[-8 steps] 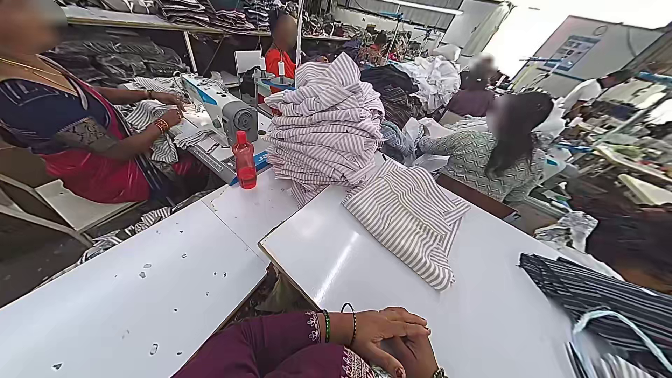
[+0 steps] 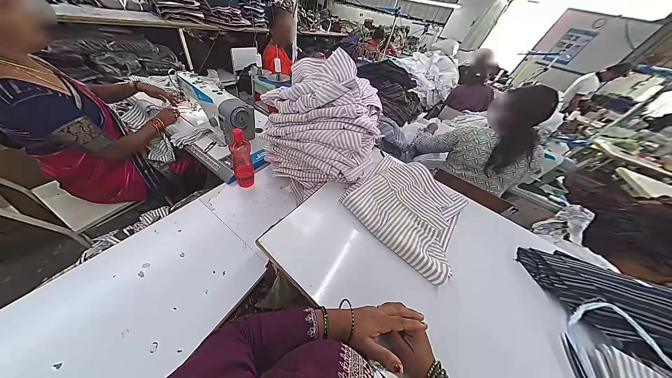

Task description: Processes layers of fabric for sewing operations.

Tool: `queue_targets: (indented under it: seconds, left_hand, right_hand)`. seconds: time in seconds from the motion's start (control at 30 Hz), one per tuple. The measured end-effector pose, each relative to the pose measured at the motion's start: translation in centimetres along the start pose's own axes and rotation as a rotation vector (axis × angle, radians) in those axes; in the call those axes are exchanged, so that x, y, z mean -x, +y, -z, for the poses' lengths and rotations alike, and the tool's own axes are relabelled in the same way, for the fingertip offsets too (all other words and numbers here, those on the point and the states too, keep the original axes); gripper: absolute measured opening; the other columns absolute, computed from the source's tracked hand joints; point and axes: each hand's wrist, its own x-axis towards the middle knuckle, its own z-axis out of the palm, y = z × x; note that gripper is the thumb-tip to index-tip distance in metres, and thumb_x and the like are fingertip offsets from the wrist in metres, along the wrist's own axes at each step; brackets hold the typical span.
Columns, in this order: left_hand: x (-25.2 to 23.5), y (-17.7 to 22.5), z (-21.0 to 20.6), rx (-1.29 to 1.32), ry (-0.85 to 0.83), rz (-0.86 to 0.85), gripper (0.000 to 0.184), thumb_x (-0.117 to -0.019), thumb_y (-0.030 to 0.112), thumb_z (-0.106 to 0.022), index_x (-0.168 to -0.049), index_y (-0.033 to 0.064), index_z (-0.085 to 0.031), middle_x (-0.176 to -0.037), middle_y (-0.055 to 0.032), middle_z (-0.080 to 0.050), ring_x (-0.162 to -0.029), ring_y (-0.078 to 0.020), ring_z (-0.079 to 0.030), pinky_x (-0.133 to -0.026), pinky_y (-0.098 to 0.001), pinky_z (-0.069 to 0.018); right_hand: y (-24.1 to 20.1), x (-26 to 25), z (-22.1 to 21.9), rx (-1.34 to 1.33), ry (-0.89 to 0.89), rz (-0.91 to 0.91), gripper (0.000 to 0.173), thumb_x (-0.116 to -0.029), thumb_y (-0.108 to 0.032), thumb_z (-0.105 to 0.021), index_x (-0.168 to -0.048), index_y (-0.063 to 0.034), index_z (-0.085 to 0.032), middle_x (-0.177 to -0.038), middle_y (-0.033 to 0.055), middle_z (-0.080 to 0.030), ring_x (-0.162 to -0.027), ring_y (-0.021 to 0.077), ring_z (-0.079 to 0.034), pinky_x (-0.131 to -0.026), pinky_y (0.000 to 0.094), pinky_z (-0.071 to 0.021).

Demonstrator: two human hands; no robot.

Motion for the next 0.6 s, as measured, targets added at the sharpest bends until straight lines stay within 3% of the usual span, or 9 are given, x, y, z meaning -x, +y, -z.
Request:
queue_targets:
  seconds: [0.07,0.1,0.17,0.2,0.27,0.3,0.37,0.53,0.6]
  left_hand:
    - [0.0,0.1,0.0,0.004,-0.001,0.014,0.074,-0.0932,0.038,-0.063,-0.143,-0.0153,-0.048,-0.153,-0.0349,-0.042,-0.145,-0.0470,-0.040,-0.118,-0.0537,-0.0337]
    - [0.0,0.1,0.0,0.003,-0.003,0.017,0.074,-0.0932,0.038,-0.063,-0.143,-0.0150,-0.049,-0.153,-0.0347,-0.042,-0.145,-0.0465,-0.040,-0.118,-0.0534,-0.0342]
    - [-0.1,0.5,0.3,0.005,-0.027,0.055,0.072,-0.0928,0.035,-0.066,-0.143,-0.0142,-0.049,-0.155,-0.0338,-0.040,-0.146,-0.0458,-0.038,-0.119,-0.0531,-0.0336]
    - [-0.2,0.7,0.4,0.002,-0.037,0.071,0.071,-0.0923,0.032,-0.067,-0.143,-0.0140,-0.049,-0.155,-0.0335,-0.040,-0.147,-0.0456,-0.038,-0.119,-0.0529,-0.0334]
    - [-0.4,1.6,0.6,-0.008,-0.049,0.107,0.066,-0.0915,0.024,-0.068,-0.142,-0.0141,-0.050,-0.155,-0.0337,-0.039,-0.146,-0.0460,-0.038,-0.119,-0.0521,-0.0336]
    - [-0.5,2.7,0.9,-0.017,-0.052,0.134,0.064,-0.0897,0.017,-0.068,-0.142,-0.0150,-0.050,-0.155,-0.0350,-0.039,-0.146,-0.0478,-0.039,-0.119,-0.0523,-0.0335]
    - [-0.7,3.5,1.0,-0.034,-0.048,0.154,0.061,-0.0880,0.012,-0.068,-0.141,-0.0149,-0.051,-0.154,-0.0357,-0.039,-0.145,-0.0491,-0.040,-0.117,-0.0535,-0.0357]
    - [-1.1,4.3,1.6,-0.025,-0.091,0.187,0.059,-0.0885,0.006,-0.069,-0.141,-0.0147,-0.051,-0.154,-0.0370,-0.038,-0.146,-0.0490,-0.038,-0.118,-0.0521,-0.0336]
    - [-1.0,3.8,1.5,-0.030,-0.089,0.187,0.059,-0.0894,0.011,-0.068,-0.141,-0.0138,-0.052,-0.155,-0.0364,-0.037,-0.145,-0.0493,-0.039,-0.117,-0.0547,-0.0347]
  right_hand:
    - [8.2,-1.7,-2.9,0.016,0.120,0.347,0.027,-0.0922,-0.011,-0.061,-0.091,0.0131,-0.073,-0.089,0.0244,-0.074,-0.088,0.0274,-0.073,-0.085,0.0425,-0.0555]
    - [9.2,-1.9,-4.0,-0.018,0.196,0.383,0.025,-0.0900,-0.011,-0.062,-0.086,0.0125,-0.072,-0.084,0.0220,-0.073,-0.083,0.0237,-0.073,-0.081,0.0406,-0.0572]
    - [2.1,-0.7,-2.9,-0.047,0.074,-0.096,0.012,-0.0876,-0.001,-0.063,-0.094,0.0068,-0.068,-0.090,0.0059,-0.070,-0.090,0.0049,-0.066,-0.092,0.0249,-0.0514]
    - [-0.4,-0.3,-2.4,-0.116,0.050,-0.157,0.009,-0.0869,0.003,-0.063,-0.094,0.0061,-0.067,-0.087,0.0015,-0.068,-0.086,-0.0006,-0.062,-0.090,0.0183,-0.0488]
    - [3.4,-1.1,-4.3,-0.336,0.249,0.593,0.014,-0.0831,-0.002,-0.067,-0.085,0.0121,-0.068,-0.079,0.0037,-0.071,-0.078,-0.0024,-0.066,-0.073,0.0108,-0.0524]
    - [0.2,0.3,-2.9,-0.320,0.123,0.368,0.017,-0.0852,-0.003,-0.066,-0.091,0.0126,-0.068,-0.084,0.0045,-0.070,-0.081,-0.0011,-0.064,-0.081,0.0159,-0.0498]
    - [-3.9,1.4,-2.0,-0.266,0.097,0.103,0.021,-0.0842,-0.006,-0.066,-0.093,0.0139,-0.067,-0.085,0.0077,-0.069,-0.082,0.0013,-0.062,-0.085,0.0196,-0.0488]
    - [-4.0,1.7,-2.1,-0.258,0.114,0.110,0.018,-0.0824,-0.004,-0.065,-0.088,0.0138,-0.066,-0.082,0.0060,-0.068,-0.081,-0.0020,-0.061,-0.084,0.0152,-0.0476]
    - [-0.6,0.8,-2.6,-0.263,0.134,0.396,0.018,-0.0866,-0.004,-0.064,-0.088,0.0129,-0.068,-0.085,0.0063,-0.071,-0.086,-0.0006,-0.064,-0.086,0.0164,-0.0491]
